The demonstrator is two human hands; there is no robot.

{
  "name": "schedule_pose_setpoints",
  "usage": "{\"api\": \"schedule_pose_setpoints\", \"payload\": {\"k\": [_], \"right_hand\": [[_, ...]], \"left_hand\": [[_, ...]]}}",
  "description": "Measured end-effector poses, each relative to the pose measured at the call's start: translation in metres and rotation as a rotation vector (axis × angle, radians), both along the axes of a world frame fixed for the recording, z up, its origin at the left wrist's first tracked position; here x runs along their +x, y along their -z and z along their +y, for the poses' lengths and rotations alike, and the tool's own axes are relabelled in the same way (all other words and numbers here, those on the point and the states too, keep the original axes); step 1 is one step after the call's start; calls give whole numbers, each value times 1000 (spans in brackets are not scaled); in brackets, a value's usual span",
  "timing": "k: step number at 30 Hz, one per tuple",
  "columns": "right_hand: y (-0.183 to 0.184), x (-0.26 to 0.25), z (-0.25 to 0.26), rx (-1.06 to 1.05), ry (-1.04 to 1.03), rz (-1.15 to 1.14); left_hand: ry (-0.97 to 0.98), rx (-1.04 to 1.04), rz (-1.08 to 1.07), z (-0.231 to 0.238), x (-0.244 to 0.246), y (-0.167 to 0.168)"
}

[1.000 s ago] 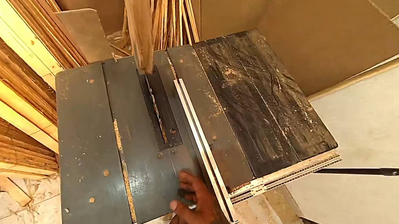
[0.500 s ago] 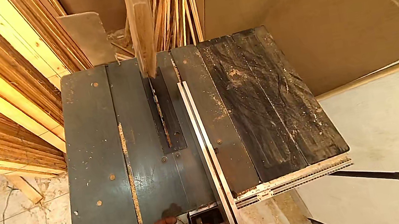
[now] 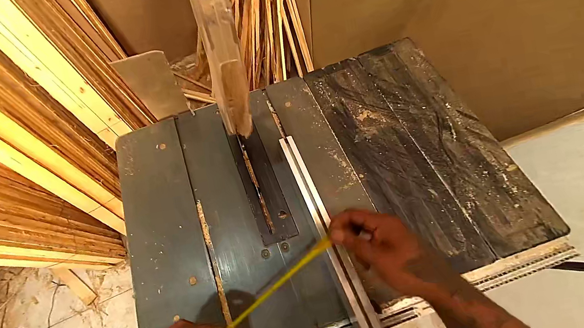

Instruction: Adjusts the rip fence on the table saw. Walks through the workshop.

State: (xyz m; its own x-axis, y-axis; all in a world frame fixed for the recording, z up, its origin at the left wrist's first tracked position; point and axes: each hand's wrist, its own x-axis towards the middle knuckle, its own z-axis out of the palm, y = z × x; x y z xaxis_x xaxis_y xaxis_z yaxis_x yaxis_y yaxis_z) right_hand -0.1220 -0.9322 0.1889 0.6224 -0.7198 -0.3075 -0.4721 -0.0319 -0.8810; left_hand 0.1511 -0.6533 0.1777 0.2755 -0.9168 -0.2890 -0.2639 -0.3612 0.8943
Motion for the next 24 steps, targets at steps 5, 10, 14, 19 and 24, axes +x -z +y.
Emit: {"api": "schedule_pose_setpoints", "payload": {"k": [5, 10, 14, 19, 24], "right_hand": [[30, 36, -15, -151, 240, 101], [23, 9, -16, -194, 266, 183], [31, -28, -3, -119, 325, 230], [44, -48, 16, -68, 397, 243], [49, -42, 25, -5, 371, 270]], "left_hand": [[64, 53, -415, -49, 71, 30], [166, 214, -555, -72, 117, 64], [280, 248, -571, -91, 119, 82], [319, 258, -560, -119, 111, 80], [352, 231, -602, -140, 113, 84]]}}
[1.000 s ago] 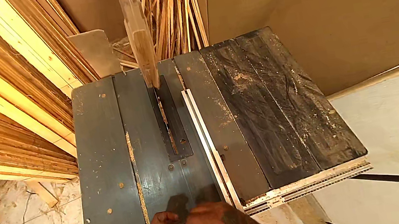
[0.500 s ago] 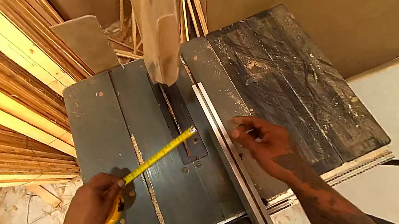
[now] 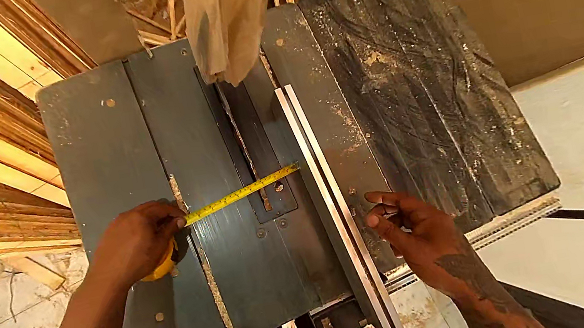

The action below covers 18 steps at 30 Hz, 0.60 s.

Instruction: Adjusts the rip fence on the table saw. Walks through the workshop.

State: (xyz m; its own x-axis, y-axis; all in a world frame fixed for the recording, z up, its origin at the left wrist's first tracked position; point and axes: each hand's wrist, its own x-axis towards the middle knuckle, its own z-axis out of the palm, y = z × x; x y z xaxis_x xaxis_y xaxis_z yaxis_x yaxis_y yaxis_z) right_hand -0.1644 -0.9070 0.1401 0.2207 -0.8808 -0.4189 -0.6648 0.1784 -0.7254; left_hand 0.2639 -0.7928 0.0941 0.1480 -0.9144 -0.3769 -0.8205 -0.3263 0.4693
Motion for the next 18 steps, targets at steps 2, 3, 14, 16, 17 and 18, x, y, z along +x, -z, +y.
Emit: {"api": "schedule_pose_setpoints", "payload": {"k": [2, 3, 14, 16, 17, 18], "right_hand": [[1, 3, 1, -14, -24, 8], [3, 4, 1, -36, -43, 13], [3, 18, 2, -216, -164, 24], [5, 12, 4, -222, -155, -5], [7, 9, 6, -231, -157, -15], [8, 6, 8, -243, -160, -23]], "left_hand": [[3, 17, 5, -4, 3, -1], [-2, 25, 16, -6, 3, -2], [-68, 301, 77, -31, 13, -13], [-87, 286, 89, -31, 13, -13], [-93, 286, 94, -31, 14, -12], [-96, 288, 100, -31, 14, -12]]}}
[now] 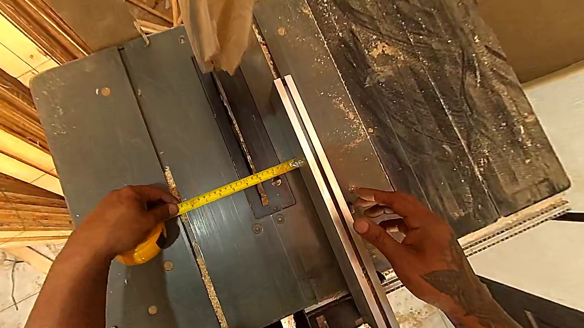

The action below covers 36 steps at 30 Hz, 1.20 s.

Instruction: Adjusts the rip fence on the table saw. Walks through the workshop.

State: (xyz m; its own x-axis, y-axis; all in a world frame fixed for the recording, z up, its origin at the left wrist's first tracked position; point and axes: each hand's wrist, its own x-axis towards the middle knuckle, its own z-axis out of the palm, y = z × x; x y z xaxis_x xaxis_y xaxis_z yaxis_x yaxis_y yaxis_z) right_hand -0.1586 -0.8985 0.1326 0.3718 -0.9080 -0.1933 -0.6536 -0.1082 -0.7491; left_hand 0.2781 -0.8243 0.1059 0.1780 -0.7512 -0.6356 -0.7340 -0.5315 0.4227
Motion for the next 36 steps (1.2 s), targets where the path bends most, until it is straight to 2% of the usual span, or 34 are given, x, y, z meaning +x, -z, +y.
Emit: {"api": "schedule_pose_setpoints", "payload": {"k": [8, 14, 16, 20, 33, 36], "right_hand": [[5, -10, 42, -94, 139, -1], [11, 5, 77, 37, 20, 5], [10, 9, 79, 10, 55, 3], [13, 8, 79, 1, -1, -21], [15, 7, 74, -39, 5, 69], [20, 7, 74, -32, -82, 53]], "left_hand": [[-6, -22, 3, 2, 0, 2], [-6, -16, -21, 1, -1, 1], [-2, -21, -27, 1, -1, 3], [-15, -16, -26, 2, -1, 2], [-3, -56, -16, 3, -2, 1], [0, -71, -11, 4, -2, 1]]}}
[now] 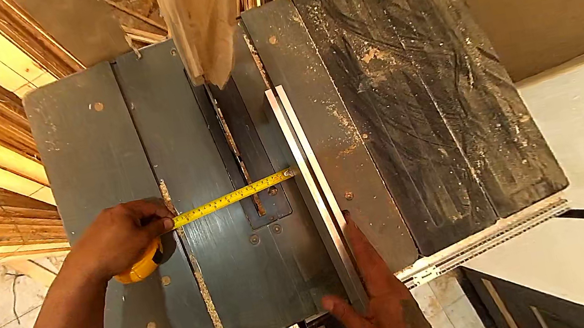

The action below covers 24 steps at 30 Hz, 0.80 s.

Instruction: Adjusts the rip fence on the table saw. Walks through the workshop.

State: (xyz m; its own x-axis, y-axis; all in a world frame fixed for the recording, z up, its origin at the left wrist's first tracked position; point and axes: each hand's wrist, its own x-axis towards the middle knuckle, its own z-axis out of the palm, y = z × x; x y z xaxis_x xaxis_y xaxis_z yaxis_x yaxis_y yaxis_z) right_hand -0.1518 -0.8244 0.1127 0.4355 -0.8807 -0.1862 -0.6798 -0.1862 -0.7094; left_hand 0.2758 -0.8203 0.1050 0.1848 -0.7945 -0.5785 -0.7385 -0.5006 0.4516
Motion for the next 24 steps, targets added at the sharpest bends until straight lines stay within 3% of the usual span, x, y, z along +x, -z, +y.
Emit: {"api": "schedule_pose_setpoints", "payload": {"k": [24], "right_hand": [[3, -3, -4, 5, -19, -21]], "left_hand": [[-3, -59, -29, 5, -4, 1]]}}
